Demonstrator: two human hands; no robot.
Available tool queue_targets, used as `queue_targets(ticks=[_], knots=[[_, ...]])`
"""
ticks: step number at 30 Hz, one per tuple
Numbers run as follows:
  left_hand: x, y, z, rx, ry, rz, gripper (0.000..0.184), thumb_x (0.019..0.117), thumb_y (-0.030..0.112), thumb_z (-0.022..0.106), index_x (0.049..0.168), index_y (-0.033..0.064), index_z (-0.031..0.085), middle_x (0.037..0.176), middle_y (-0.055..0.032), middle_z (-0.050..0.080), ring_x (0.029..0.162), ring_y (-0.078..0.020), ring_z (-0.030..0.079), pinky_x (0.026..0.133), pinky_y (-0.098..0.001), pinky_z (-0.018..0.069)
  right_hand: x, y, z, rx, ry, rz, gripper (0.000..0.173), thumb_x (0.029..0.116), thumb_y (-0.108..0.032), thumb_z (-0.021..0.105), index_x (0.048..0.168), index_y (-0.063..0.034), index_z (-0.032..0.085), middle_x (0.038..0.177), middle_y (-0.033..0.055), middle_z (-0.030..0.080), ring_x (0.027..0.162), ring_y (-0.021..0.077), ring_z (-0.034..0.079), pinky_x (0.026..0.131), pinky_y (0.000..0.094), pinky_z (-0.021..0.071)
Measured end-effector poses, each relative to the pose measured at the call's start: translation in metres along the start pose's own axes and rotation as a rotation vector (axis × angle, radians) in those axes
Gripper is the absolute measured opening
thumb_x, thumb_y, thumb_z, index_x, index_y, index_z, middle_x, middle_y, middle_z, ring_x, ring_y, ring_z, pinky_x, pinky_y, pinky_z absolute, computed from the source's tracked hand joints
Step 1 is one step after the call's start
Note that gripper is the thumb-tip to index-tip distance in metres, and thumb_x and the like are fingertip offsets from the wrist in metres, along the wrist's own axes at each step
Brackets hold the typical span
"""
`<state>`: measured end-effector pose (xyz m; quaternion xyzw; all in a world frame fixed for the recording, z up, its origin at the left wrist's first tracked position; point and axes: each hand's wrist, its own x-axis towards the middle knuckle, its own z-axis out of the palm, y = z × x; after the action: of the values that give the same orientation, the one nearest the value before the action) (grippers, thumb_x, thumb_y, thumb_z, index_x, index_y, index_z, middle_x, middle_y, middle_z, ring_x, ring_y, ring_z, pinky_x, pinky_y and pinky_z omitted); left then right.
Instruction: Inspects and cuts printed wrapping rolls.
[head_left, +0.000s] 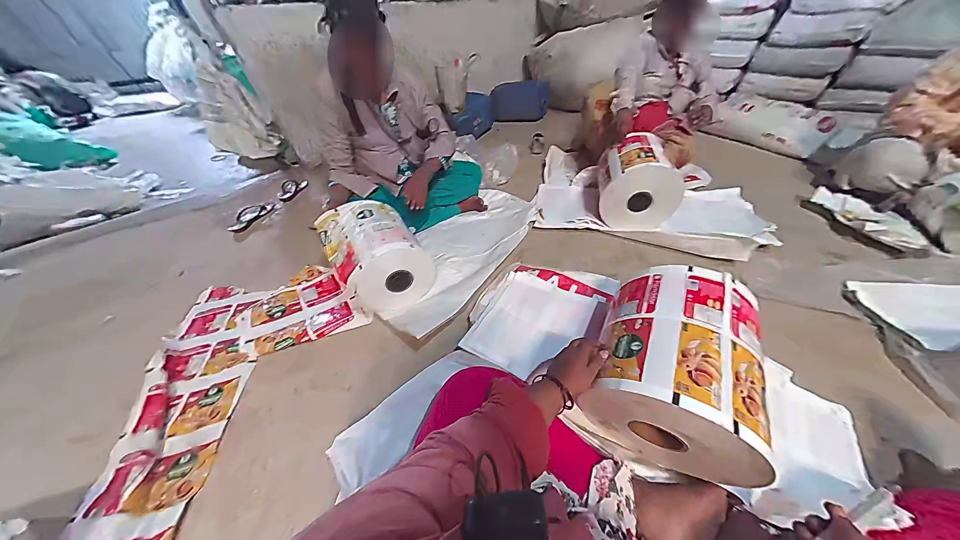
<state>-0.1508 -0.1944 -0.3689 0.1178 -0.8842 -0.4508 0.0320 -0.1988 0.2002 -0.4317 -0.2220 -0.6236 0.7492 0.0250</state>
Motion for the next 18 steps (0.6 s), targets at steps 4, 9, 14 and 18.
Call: queue_targets(ticks=[4, 9, 14, 18], knots=[[-0.001, 0.002, 0.01, -0.033, 0.074, 0.269, 0.053, 0.1058, 0.034, 0.049, 0.149, 0.0028, 0.051, 0.156, -0.0203, 0.046, 0.143, -0.0318, 0.047, 0.119, -0.0467, 0.0392, 0.014, 0.017, -0.005, -0.007, 0.015, -0.018, 0.021, 0.106, -0.036, 0.052, 0.107, -0.0153, 0.05, 0.064, -0.005, 0.052, 0.047, 0.0061, 0.05, 0.042, 0.0244, 0.0444], [-0.004, 0.002, 0.011, 0.01, 0.08, 0.548, 0.056, 0.0991, 0.039, 0.052, 0.147, 0.0102, 0.057, 0.161, -0.0171, 0.041, 0.151, -0.0337, 0.036, 0.123, -0.0537, 0.0309, 0.012, 0.013, 0.013, -0.003, 0.023, 0.063, 0.022, 0.1052, -0.036, 0.055, 0.113, -0.0163, 0.05, 0.067, -0.0038, 0.05, 0.049, 0.0071, 0.048, 0.043, 0.0252, 0.0407], [-0.017, 0.014, 0.019, 0.145, 0.135, 0.813, 0.078, 0.096, 0.075, 0.037, 0.14, 0.0158, 0.062, 0.157, -0.0152, 0.047, 0.151, -0.0337, 0.037, 0.125, -0.0565, 0.0254, -0.003, 0.0, 0.024, 0.02, -0.027, 0.077, 0.017, 0.1065, -0.032, 0.053, 0.107, -0.015, 0.052, 0.064, -0.0031, 0.052, 0.046, 0.0079, 0.047, 0.041, 0.0248, 0.0389], [-0.024, 0.021, 0.029, 0.255, 0.229, 0.905, 0.064, 0.1002, 0.066, 0.041, 0.136, 0.0188, 0.065, 0.151, -0.0109, 0.055, 0.148, -0.0301, 0.042, 0.123, -0.0554, 0.0287, -0.014, -0.008, 0.022, 0.106, -0.05, 0.077, 0.019, 0.1075, -0.033, 0.049, 0.11, -0.0149, 0.053, 0.061, -0.0049, 0.048, 0.044, 0.0057, 0.046, 0.04, 0.0218, 0.039]])
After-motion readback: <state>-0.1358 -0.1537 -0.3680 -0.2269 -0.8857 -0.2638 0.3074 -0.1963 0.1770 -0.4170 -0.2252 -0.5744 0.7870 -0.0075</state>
